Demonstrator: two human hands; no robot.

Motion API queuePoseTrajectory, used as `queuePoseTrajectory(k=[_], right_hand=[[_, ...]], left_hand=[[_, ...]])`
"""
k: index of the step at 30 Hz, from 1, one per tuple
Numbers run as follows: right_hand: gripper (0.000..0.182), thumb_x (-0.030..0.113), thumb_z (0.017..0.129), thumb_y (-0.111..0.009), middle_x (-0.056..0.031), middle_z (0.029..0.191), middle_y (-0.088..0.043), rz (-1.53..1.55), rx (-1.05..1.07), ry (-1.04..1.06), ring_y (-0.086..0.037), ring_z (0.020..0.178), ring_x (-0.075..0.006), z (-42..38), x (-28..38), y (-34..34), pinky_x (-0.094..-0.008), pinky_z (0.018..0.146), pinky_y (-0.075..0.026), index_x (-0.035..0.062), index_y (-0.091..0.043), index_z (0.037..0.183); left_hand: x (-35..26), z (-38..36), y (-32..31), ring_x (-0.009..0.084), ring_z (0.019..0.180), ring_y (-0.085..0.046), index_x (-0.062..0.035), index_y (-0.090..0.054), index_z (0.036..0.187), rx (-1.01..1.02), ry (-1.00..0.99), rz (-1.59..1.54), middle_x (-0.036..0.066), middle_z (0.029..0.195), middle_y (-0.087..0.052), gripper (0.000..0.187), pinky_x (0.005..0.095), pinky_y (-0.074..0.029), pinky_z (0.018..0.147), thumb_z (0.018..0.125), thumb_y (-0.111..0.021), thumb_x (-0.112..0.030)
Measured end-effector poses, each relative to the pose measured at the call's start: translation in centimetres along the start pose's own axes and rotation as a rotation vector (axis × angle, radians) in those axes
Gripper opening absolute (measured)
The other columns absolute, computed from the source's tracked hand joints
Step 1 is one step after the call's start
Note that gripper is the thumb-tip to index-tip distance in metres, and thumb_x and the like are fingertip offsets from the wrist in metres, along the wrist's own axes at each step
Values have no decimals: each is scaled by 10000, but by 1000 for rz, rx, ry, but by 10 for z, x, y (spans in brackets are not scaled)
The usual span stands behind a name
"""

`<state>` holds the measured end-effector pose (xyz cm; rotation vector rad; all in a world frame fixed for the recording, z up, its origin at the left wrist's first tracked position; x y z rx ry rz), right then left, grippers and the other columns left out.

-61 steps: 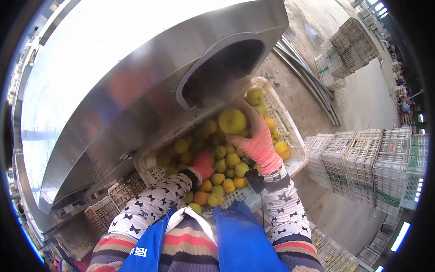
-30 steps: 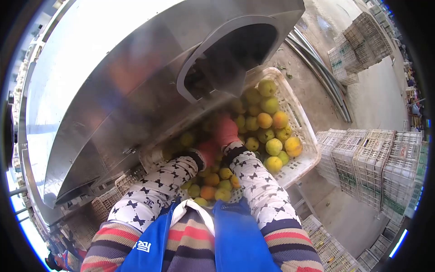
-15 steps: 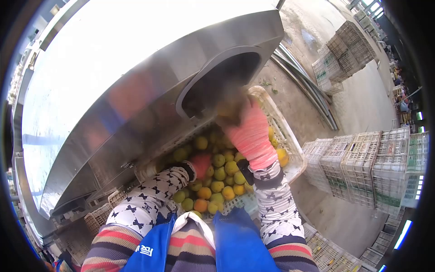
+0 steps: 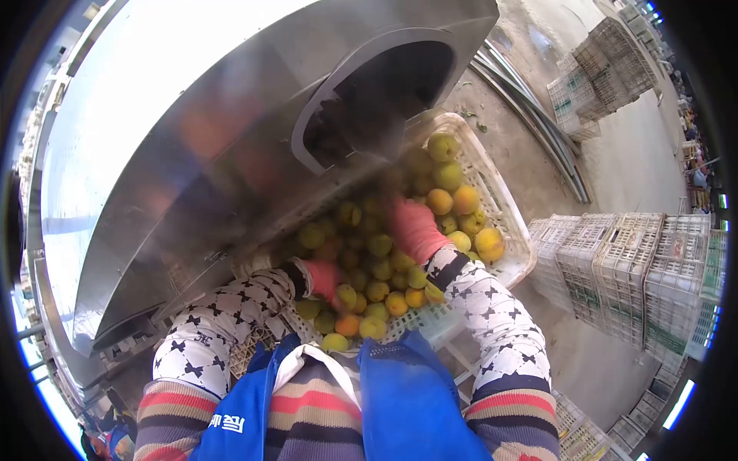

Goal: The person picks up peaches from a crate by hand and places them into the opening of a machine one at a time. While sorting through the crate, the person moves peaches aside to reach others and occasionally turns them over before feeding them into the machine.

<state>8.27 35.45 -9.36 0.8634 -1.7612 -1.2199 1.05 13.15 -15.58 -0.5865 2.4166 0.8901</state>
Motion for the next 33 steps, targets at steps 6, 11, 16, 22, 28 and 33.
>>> queuePoseTrajectory(k=[6,11,16,22,28,33], right_hand=[[596,191,769,-738,-205,1157,-615,-92,292,171,-677,938,-340,19,10,15,-458,765,-560,57,-526,1309],[780,76,695,-783,-119,1211,-596,1245,172,-166,-627,1064,-187,-22,-3,58,-385,901,-542,22,-463,1404],[755,68,715,-795,-119,1294,-576,1892,-18,84,-570,1200,-221,-50,14,128,-364,1042,-456,23,-477,1398],[642,130,739,-811,-173,1317,-549,1224,-540,293,-536,1226,-317,-6,18,183,-417,1044,-445,38,-553,1320],[644,196,749,-795,-224,1268,-544,73,-665,344,-553,1151,-402,16,54,182,-446,961,-480,70,-551,1332],[683,248,727,-814,-214,1226,-570,474,-617,62,-583,1097,-393,17,43,172,-447,916,-498,105,-552,1342]], left_hand=[[-24,-17,8,312,980,-684,-55,-647,1216,273,245,-249,160,1075,-710,864,411,-530,852,609,-807,-650],[-35,-11,5,306,939,-698,-40,-744,988,53,249,-202,173,967,-727,685,421,-542,807,667,-768,-645],[-32,0,3,313,998,-682,-48,-725,1080,176,206,-159,189,1056,-715,643,429,-523,858,739,-755,-593],[-42,-40,44,292,1304,-506,16,-444,1441,-76,-16,-647,204,1393,-548,967,355,-395,1092,774,-706,-634],[-30,-82,33,280,1173,-588,-10,-466,1411,-539,-337,-1556,185,1316,-586,805,380,-481,1001,891,-569,-615],[-62,-112,48,270,863,-687,-29,-512,1327,-646,-539,-1903,174,1153,-640,984,389,-589,701,764,-542,-836]])
Point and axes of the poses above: each hand's wrist, its own z-axis towards the middle knuckle, its own y-axis out of the back of the hand, x = y × z, the point moved 3 cm from there along z, towards the middle knuckle
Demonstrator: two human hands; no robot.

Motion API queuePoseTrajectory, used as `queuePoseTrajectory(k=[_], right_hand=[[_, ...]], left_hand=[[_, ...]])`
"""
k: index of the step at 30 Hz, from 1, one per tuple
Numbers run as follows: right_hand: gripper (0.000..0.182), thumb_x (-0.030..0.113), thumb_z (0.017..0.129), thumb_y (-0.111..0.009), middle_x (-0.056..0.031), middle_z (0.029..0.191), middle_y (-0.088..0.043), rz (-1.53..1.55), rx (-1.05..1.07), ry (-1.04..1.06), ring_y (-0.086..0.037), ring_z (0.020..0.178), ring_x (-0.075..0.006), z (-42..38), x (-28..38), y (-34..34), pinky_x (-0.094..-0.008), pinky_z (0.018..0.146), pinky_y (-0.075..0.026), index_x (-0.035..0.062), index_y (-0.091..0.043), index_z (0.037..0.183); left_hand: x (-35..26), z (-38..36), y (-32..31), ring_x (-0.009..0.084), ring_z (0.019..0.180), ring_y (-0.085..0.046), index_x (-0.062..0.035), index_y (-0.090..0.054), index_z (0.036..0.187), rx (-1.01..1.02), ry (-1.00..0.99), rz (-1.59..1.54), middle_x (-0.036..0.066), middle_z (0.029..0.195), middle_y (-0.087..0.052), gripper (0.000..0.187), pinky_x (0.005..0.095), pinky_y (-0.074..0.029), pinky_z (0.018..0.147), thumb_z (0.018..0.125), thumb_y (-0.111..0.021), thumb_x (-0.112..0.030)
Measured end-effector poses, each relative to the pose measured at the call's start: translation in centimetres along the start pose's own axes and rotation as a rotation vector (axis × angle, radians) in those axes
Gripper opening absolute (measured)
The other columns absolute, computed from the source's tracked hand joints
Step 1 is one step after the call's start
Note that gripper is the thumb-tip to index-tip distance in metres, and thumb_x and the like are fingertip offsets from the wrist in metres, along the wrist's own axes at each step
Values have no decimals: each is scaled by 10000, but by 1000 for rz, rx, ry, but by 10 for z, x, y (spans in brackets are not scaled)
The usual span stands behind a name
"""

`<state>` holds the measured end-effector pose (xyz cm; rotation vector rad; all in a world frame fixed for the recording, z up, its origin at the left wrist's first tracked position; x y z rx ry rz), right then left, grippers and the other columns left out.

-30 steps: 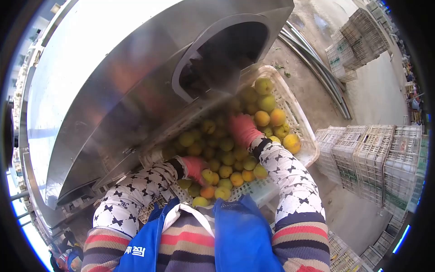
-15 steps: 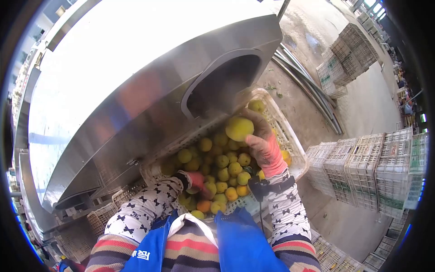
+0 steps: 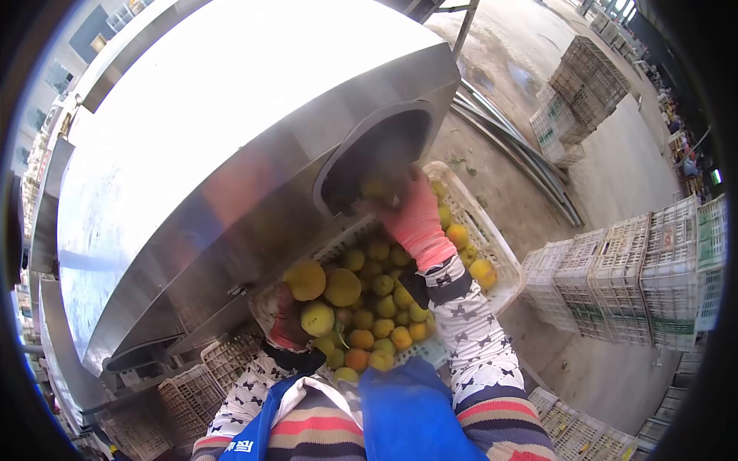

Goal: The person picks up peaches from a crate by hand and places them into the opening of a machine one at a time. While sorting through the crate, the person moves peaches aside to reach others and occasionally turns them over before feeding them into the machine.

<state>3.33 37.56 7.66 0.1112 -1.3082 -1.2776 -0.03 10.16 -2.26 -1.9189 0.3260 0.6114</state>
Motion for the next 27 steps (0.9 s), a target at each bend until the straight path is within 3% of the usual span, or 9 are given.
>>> queuePoseTrajectory(k=[4,7,10,15,17,20,23,26,27], right_hand=[[709,237,714,-816,-210,1186,-577,-104,22,-83,-589,1079,-392,-6,13,4,-457,908,-499,105,-541,1354],[707,205,706,-811,-211,1166,-577,-177,-22,-63,-591,1077,-385,-10,23,-1,-456,907,-504,105,-540,1352],[693,192,713,-813,-197,1187,-566,-341,-215,168,-604,1084,-345,28,1,-50,-428,895,-518,69,-542,1338],[779,257,756,-841,-143,1236,-551,-127,-142,272,-600,1094,-244,-5,38,16,-353,932,-496,1,-471,1392],[860,296,755,-857,-127,1261,-544,349,177,-81,-585,1134,-233,-40,39,18,-347,972,-475,-3,-428,1437],[970,360,732,-879,-108,1336,-509,1156,517,-589,-538,1221,-217,-80,32,-11,-342,1032,-435,-24,-381,1472],[1009,377,703,-895,-108,1394,-481,901,313,-196,-496,1270,-207,-77,20,0,-336,1072,-400,-42,-384,1465],[981,399,689,-889,-114,1361,-479,808,373,-97,-482,1271,-223,-79,29,9,-360,1060,-412,33,-422,1471],[982,412,683,-890,-115,1352,-481,859,356,-198,-489,1264,-231,-81,30,9,-364,1058,-413,32,-432,1464]], left_hand=[[-23,1,-49,265,722,-677,-38,-541,1261,-113,-174,-169,173,1054,-653,991,389,-575,588,750,-475,-885],[-30,5,-47,261,703,-666,-50,-551,1229,-121,-213,-47,171,1024,-649,983,385,-559,552,757,-420,-903],[-27,12,-36,264,728,-665,-61,-555,1224,-112,-124,100,173,1029,-649,977,385,-557,569,772,-374,-908],[-33,19,-48,287,926,-661,-49,-542,1303,-155,-223,73,186,1165,-630,1024,404,-558,759,786,-338,-909],[-43,22,-81,296,1051,-637,-34,-529,1335,-27,-288,-200,187,1242,-606,1046,416,-536,880,790,-339,-906],[-28,34,-58,299,1194,-577,-6,-520,1347,-71,-451,-81,180,1310,-578,1059,433,-476,1014,796,-359,-896],[-54,30,-98,291,1215,-568,12,-523,1339,-15,-463,63,175,1317,-576,1044,435,-459,1046,804,-398,-876],[-50,29,-90,290,1210,-571,21,-522,1336,23,-395,-10,177,1319,-575,1021,433,-458,1046,811,-442,-851],[-49,31,-87,290,1212,-570,24,-521,1336,21,-378,-43,179,1322,-573,1014,433,-456,1048,813,-457,-842]])
Point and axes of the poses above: each hand's wrist, its own z-axis towards the middle knuckle, its own y-axis out of the back of the hand, x = y × z, the point moved 3 cm from there along z, towards the middle knuckle
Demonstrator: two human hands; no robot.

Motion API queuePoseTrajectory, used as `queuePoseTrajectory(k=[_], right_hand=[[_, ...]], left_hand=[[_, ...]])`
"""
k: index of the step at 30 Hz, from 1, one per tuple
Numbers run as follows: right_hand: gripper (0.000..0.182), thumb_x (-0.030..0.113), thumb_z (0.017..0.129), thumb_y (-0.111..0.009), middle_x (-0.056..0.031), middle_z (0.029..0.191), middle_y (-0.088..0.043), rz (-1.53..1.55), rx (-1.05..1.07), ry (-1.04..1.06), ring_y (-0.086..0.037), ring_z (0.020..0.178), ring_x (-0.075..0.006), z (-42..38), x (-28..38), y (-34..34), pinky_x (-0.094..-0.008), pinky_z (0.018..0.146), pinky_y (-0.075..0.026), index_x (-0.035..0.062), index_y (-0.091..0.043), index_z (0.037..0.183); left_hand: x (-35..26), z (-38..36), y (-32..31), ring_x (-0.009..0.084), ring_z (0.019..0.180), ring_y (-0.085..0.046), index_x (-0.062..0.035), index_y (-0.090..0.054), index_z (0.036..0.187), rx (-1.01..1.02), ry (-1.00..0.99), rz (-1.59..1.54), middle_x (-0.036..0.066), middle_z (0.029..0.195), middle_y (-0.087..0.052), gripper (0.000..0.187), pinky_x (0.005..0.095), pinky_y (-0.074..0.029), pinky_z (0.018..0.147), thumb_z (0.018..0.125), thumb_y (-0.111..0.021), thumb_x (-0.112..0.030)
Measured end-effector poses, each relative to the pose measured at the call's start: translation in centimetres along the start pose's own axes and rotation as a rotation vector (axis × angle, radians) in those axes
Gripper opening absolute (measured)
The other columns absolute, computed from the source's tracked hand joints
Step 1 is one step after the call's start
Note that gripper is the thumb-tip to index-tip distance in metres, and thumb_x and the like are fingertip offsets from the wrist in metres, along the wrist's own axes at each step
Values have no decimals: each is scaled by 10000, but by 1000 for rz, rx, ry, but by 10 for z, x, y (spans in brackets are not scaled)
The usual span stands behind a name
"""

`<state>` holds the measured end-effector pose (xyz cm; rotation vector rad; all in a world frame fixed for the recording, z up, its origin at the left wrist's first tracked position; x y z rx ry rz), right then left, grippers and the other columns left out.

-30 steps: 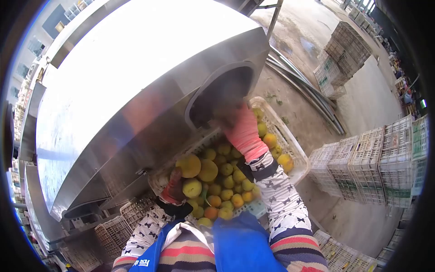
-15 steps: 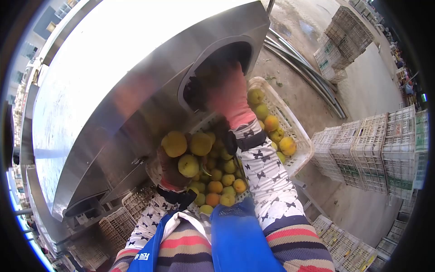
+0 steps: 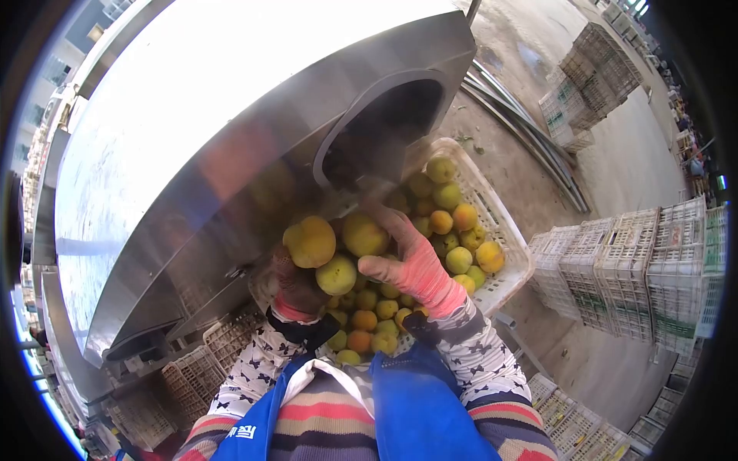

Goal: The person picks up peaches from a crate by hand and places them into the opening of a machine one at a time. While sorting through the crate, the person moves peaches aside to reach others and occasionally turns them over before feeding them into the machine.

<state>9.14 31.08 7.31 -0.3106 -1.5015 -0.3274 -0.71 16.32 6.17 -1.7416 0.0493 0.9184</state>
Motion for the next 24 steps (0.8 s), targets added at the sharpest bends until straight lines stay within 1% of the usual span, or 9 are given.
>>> queuePoseTrajectory(k=[2,5,8,11,15,18,20,22,24], right_hand=[[983,437,671,-890,-118,1333,-487,138,-95,-146,-502,1250,-248,-5,-1,-5,-373,1052,-413,30,-451,1450],[961,457,662,-888,-129,1330,-502,-324,-167,-80,-521,1227,-263,6,20,3,-374,1031,-425,36,-486,1427],[940,410,656,-907,-137,1293,-529,-496,-153,50,-530,1213,-238,21,36,2,-351,1030,-428,-23,-504,1386],[861,362,657,-900,-156,1267,-546,-259,-54,81,-554,1180,-267,27,28,9,-357,1007,-447,-12,-542,1345],[779,275,672,-849,-179,1214,-577,-795,-354,42,-605,1082,-330,59,39,17,-392,933,-492,17,-545,1341],[582,316,739,-808,-211,1232,-596,-1133,-325,31,-592,1098,-377,117,4,18,-427,900,-518,45,-619,1218],[551,306,757,-802,-206,1196,-608,-1158,-373,233,-591,1101,-376,120,21,19,-427,919,-511,36,-627,1204],[530,301,767,-805,-196,1173,-614,-924,-347,296,-592,1103,-367,111,39,20,-423,936,-501,29,-637,1190],[519,300,769,-814,-181,1161,-615,-451,-234,201,-594,1103,-351,68,47,22,-416,952,-489,25,-649,1176]], left_hand=[[3,-2,-6,293,1219,-566,24,-518,1337,9,-19,-20,180,1333,-566,965,434,-454,1050,837,-478,-801],[7,2,-2,296,1224,-563,13,-507,1349,25,-1,-50,182,1346,-557,887,435,-453,1053,877,-491,-738],[5,9,-1,294,1273,-526,-14,-434,1410,6,23,-104,174,1403,-510,817,425,-413,1100,922,-487,-667],[1,13,3,290,1248,-548,-35,-451,1407,-40,30,-96,170,1378,-537,774,423,-433,1082,924,-513,-637],[16,8,20,258,1162,-597,-44,-499,1363,-47,105,-85,133,1286,-602,710,381,-480,1007,912,-578,-586],[19,9,26,208,1070,-608,-47,-523,1323,-42,75,193,90,1191,-626,644,333,-490,928,908,-621,-529],[20,11,19,175,1020,-603,-49,-535,1300,-35,12,389,62,1142,-631,582,308,-488,885,911,-648,-466],[18,18,19,155,1022,-593,-45,-527,1319,-24,-52,497,53,1155,-620,528,305,-487,884,915,-664,-357],[22,28,30,150,1068,-582,-35,-499,1377,-10,-84,499,62,1225,-600,520,320,-492,922,918,-669,-211]])
Point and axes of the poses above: each hand's wrist, its own z-axis towards the middle knuckle, its own y-axis out of the back of the hand, x = y × z, the point moved 3 cm from there along z, towards the middle knuckle
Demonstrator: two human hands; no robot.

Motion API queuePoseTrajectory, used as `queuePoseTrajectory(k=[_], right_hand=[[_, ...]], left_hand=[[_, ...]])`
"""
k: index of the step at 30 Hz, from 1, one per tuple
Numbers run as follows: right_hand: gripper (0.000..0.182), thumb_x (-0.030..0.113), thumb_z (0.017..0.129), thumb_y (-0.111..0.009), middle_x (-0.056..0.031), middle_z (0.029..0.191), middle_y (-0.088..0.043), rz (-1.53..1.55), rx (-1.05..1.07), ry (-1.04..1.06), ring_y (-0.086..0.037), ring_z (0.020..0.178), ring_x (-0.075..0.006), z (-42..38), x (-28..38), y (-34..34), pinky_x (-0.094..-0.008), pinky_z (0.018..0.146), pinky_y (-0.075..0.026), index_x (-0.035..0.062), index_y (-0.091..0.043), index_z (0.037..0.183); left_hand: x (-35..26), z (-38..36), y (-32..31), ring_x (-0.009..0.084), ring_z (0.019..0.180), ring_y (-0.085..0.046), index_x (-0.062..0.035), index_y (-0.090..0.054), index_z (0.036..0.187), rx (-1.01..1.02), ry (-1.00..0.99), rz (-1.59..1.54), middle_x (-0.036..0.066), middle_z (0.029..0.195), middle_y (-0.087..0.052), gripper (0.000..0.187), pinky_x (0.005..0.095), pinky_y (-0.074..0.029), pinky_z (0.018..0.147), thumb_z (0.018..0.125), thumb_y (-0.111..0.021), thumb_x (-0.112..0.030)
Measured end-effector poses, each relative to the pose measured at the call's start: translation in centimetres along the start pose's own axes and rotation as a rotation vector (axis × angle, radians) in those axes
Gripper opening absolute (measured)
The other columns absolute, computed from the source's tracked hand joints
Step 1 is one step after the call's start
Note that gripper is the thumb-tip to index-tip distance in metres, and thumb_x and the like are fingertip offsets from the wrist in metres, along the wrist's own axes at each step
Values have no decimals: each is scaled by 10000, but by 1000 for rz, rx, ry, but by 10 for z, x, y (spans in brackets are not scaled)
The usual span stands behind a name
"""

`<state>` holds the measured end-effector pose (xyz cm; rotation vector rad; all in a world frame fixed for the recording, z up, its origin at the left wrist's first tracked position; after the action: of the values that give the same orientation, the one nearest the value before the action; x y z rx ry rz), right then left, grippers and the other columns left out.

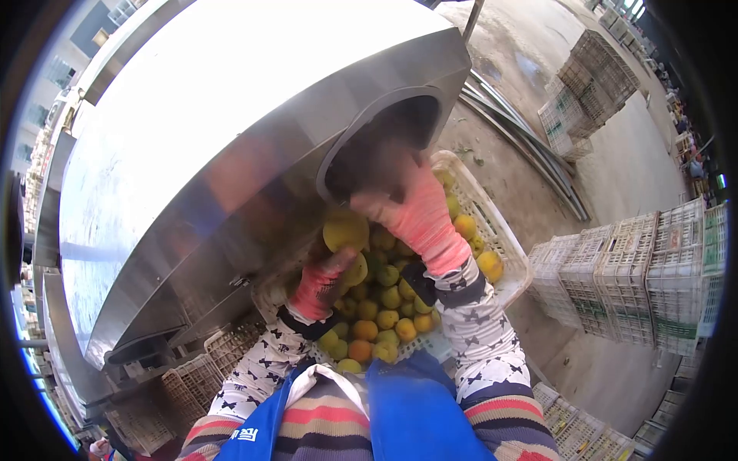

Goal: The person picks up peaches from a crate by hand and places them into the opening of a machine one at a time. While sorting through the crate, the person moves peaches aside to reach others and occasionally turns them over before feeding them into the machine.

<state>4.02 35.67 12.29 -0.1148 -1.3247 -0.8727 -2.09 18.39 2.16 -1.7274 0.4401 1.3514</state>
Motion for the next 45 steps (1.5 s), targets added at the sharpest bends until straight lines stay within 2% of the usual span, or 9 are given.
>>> queuePoseTrajectory(k=[3,11,14,17,22,24,36,40,45], right_hand=[[547,317,741,-845,-159,1148,-614,654,214,-341,-599,1092,-306,-46,-11,-20,-397,943,-484,14,-657,1155],[451,321,777,-772,-158,1084,-620,-775,-53,28,-615,974,-326,53,-44,-32,-418,818,-537,57,-660,1125],[565,352,766,-799,-162,1127,-610,-795,-221,468,-630,948,-306,39,-16,-18,-384,807,-535,46,-627,1210],[725,335,741,-849,-132,1170,-607,133,60,-54,-640,975,-234,-26,-4,-12,-339,838,-520,23,-569,1333],[817,369,724,-861,-102,1238,-570,414,223,-445,-589,1108,-207,-81,-37,-37,-341,987,-456,14,-528,1380],[801,363,732,-828,-163,1253,-571,154,199,-247,-567,1172,-280,-83,-33,-30,-378,973,-462,57,-506,1398],[772,350,698,-843,-167,1193,-549,-223,66,9,-562,1108,-337,-34,-20,1,-400,976,-466,84,-547,1359],[639,273,718,-820,-192,1194,-582,-571,-144,41,-563,1091,-367,3,-38,-20,-427,917,-493,73,-584,1276],[503,248,769,-795,-171,1112,-631,-600,-288,174,-618,964,-320,43,-37,-38,-394,839,-530,23,-616,1182]], left_hand=[[-36,5,-25,142,1005,-587,-58,-476,1395,59,21,225,61,1200,-600,581,298,-504,853,873,-698,-183],[44,-11,-1,253,1151,-597,-66,-581,1292,-189,150,-453,93,1242,-632,385,393,-480,984,964,-564,-267],[21,-11,5,234,1145,-603,-27,-561,1308,-137,-118,355,114,1225,-634,412,360,-475,1000,901,-599,-80],[10,-5,7,247,1167,-594,-23,-582,1266,-210,14,132,117,1218,-643,364,376,-461,1016,915,-597,-117],[-12,-16,-7,239,1091,-631,-8,-597,1216,-165,-225,616,119,1179,-652,370,346,-502,941,848,-633,14],[1,-23,0,225,1043,-647,-4,-598,1207,-189,-248,644,118,1151,-657,414,325,-519,900,806,-643,91],[-9,-1,-16,250,1276,-508,-40,-525,1358,-74,73,-623,122,1373,-539,484,389,-395,1076,890,-620,-115],[52,-26,37,227,1190,-550,-60,-577,1312,-92,-62,-212,69,1337,-571,415,396,-419,1021,914,-627,-165],[124,-33,54,237,1081,-584,-81,-589,1311,-283,767,484,70,1280,-599,441,374,-437,963,919,-645,-277]])
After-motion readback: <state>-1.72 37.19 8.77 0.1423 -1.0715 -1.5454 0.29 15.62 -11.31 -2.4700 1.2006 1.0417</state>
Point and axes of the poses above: each hand's wrist, its own z-axis towards the middle knuckle, its own y-axis out of the back of the hand, x = y × z, the point moved 3 cm from there along z, towards the middle knuckle
